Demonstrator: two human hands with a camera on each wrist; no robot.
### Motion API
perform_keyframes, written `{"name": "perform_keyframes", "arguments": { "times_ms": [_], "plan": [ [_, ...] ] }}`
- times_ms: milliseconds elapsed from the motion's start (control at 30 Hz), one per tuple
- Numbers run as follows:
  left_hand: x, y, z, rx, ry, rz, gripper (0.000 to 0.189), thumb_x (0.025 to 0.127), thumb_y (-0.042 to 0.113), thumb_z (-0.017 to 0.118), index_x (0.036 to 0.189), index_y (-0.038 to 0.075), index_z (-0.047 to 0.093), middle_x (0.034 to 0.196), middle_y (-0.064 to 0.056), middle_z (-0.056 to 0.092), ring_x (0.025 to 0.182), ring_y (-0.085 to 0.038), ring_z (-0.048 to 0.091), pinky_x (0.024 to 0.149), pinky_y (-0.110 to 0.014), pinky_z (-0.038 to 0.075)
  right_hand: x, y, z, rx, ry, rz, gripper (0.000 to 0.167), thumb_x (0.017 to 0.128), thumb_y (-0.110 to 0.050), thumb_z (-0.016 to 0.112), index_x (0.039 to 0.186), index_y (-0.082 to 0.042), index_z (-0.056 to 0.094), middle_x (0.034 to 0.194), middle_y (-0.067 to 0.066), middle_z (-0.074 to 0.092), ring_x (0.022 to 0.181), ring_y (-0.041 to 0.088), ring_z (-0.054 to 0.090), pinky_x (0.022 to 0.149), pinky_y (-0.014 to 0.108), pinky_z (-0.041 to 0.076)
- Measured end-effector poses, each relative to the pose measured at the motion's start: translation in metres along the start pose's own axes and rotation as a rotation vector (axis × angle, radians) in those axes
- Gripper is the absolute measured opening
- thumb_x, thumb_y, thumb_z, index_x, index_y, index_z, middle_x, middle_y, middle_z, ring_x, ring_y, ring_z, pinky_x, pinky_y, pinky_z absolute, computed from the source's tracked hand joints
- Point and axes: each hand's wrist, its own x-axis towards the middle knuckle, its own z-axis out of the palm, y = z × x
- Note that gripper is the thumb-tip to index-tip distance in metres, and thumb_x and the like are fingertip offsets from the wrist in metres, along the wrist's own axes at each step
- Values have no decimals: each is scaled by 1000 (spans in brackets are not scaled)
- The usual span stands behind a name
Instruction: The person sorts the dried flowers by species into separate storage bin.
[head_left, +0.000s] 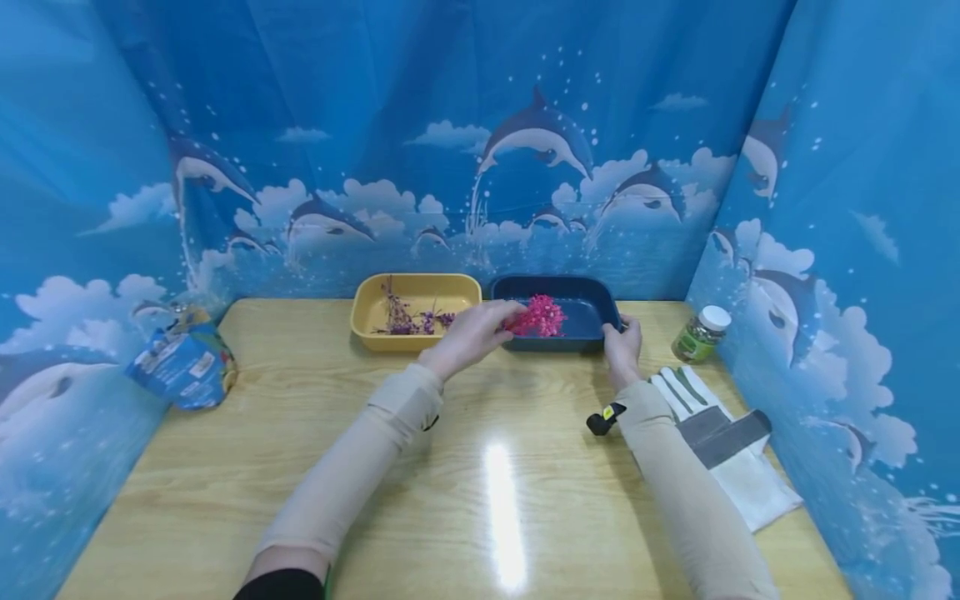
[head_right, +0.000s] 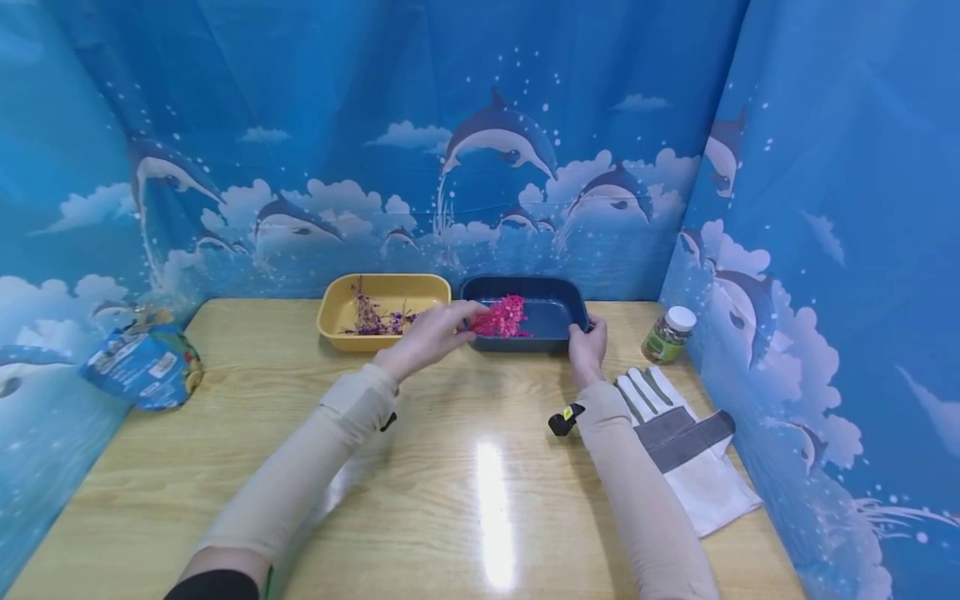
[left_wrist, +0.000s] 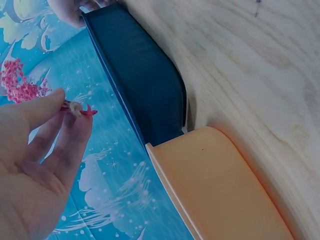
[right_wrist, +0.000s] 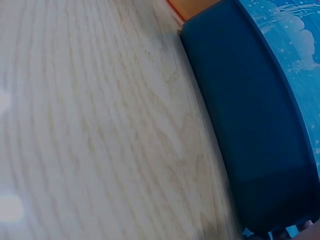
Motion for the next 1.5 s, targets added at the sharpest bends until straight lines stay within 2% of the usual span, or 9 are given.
{"name": "perform_keyframes", "arguments": {
  "times_ms": [133,300,567,700,867,1067,1200,1300,1500],
  "plan": [
    [8,-1,0,31,39,2,48,97,7,74,142,17,63,127,-5,71,117,-22,70,97,-34,62,-1,0,0,14,3,-17,54,107,-12,47,159,-5,34,168,20,36,154,31,38,130,43,36],
    [17,-2,2,103,76,-4,47,98,10,73,143,19,62,122,-2,69,107,-17,69,85,-31,62,1,2,0,9,9,-26,53,107,-11,47,158,-4,35,166,20,37,153,31,39,129,43,37],
    [30,3,6,151,107,-22,44,102,12,69,144,23,61,120,-1,68,102,-15,68,79,-31,61,1,4,-1,22,20,-56,51,105,-8,49,155,1,38,162,24,41,148,32,42,127,44,39],
    [39,6,9,156,108,-40,42,105,12,65,145,23,60,122,-4,69,101,-16,67,80,-33,61,2,5,-1,18,19,-49,51,106,-9,48,155,-1,39,162,22,42,147,31,43,127,43,40],
    [48,10,14,136,85,-82,46,105,10,64,148,24,58,127,-5,68,109,-17,67,88,-35,61,1,5,-2,12,11,-45,50,107,-11,47,156,-3,38,161,21,41,146,31,44,126,44,41],
    [57,14,21,105,50,-130,56,103,0,60,152,26,53,135,-5,66,116,-19,67,91,-36,62,1,6,-2,12,0,-49,50,107,-11,47,155,-2,38,162,23,40,149,33,42,127,45,39],
    [61,16,25,109,51,-134,58,101,-3,60,151,25,55,136,-3,66,119,-21,67,94,-36,62,0,6,-2,18,5,-54,50,106,-10,47,155,0,39,160,23,42,145,32,44,124,44,41],
    [63,16,28,103,63,-123,55,101,-2,60,149,25,56,135,-3,66,119,-21,68,95,-36,62,-1,5,-1,17,17,-62,49,106,-9,47,153,1,40,156,23,45,137,30,47,118,41,44],
    [67,14,37,88,83,-116,51,102,2,62,147,24,57,131,-3,67,115,-21,69,90,-37,63,-1,5,-2,-3,18,-62,48,107,-10,47,153,0,40,152,23,46,129,27,48,109,37,45]
  ]
}}
